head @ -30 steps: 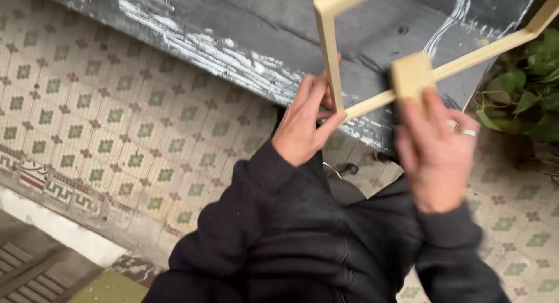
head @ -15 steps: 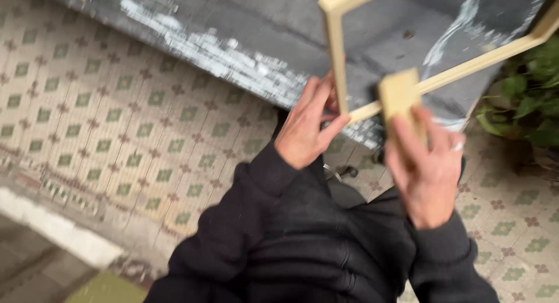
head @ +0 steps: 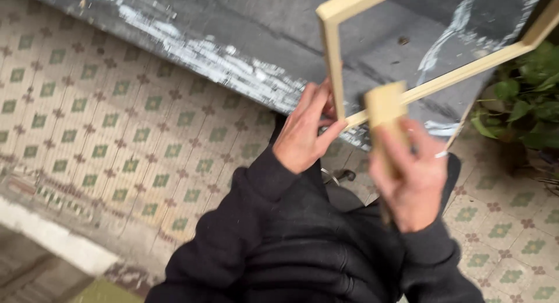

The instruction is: The recorder sands the surfaces and edges of a wooden picture frame using a sanding block.

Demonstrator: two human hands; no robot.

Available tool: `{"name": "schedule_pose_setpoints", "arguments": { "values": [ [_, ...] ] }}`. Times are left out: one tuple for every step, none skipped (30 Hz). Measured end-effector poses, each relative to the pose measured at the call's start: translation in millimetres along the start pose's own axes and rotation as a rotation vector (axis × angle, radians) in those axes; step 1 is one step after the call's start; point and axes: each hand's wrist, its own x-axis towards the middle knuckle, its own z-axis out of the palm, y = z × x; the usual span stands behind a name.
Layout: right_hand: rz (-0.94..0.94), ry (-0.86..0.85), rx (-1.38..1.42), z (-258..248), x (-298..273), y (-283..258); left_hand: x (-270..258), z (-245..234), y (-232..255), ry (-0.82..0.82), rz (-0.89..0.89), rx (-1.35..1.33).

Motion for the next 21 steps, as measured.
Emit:
{"name": "schedule_pose_setpoints", "arguments": {
  "values": [
    [-0.002,-0.016,0.011,3,-2,-4,-4,-1,-3,0.008,-0.017,0.004],
    [-0.022,0.001,-0.01,5,-4,-7,-4,1,-5,-0.004,0.014,-0.036],
    [-0.041,0.017,-0.032,6,-5,-10,-3,2,-7,-0.016,0.045,-0.076],
    [-0.038,0.033,-0.044,5,-4,-6,1,3,-5,-0.025,0.063,-0.081],
    [-0.059,0.039,-0.034,4,-2,-2,6,3,-4,-0.02,0.058,-0.063],
    [-0.084,0.029,-0.009,5,-3,0,4,1,-2,-0.003,0.035,-0.039],
    [-0.085,0.03,-0.006,5,0,0,6,2,-6,-0.001,0.034,-0.036],
    [-0.065,0.016,-0.002,4,-1,-3,-1,2,-8,-0.012,0.023,-0.046],
    [-0.046,0.003,0.002,2,-3,-5,-8,2,-10,-0.022,0.012,-0.057],
    [-0.045,0.007,-0.002,4,-7,-6,-7,1,-8,-0.024,0.018,-0.058],
    [-0.045,0.003,0.001,4,-10,-6,-4,1,-6,-0.031,0.018,-0.095],
    [-0.044,0.01,-0.006,5,-11,-5,5,2,-5,-0.045,0.033,-0.136],
    [-0.043,0.027,-0.021,3,-6,3,11,3,-2,-0.054,0.052,-0.141],
    [-0.041,0.021,-0.014,2,-6,7,6,0,0,-0.033,0.023,-0.093],
    [-0.038,0.015,-0.007,3,-6,11,1,-2,2,-0.013,-0.008,-0.045],
    [-0.037,-0.001,0.005,5,-6,5,-4,-2,-1,-0.008,-0.026,-0.042],
    [-0.047,0.0,0.005,7,-7,-1,-8,-2,-3,-0.02,-0.001,-0.074],
    [-0.05,0.026,-0.016,7,-4,-4,-2,1,-6,-0.05,0.052,-0.114],
    [-0.041,0.036,-0.028,4,-8,-3,-2,2,-4,-0.063,0.062,-0.12],
    [-0.064,0.038,-0.023,3,-8,-1,2,2,-3,-0.04,0.046,-0.09],
    [-0.088,0.04,-0.018,2,-8,1,5,1,-2,-0.017,0.03,-0.061]
  ]
}}
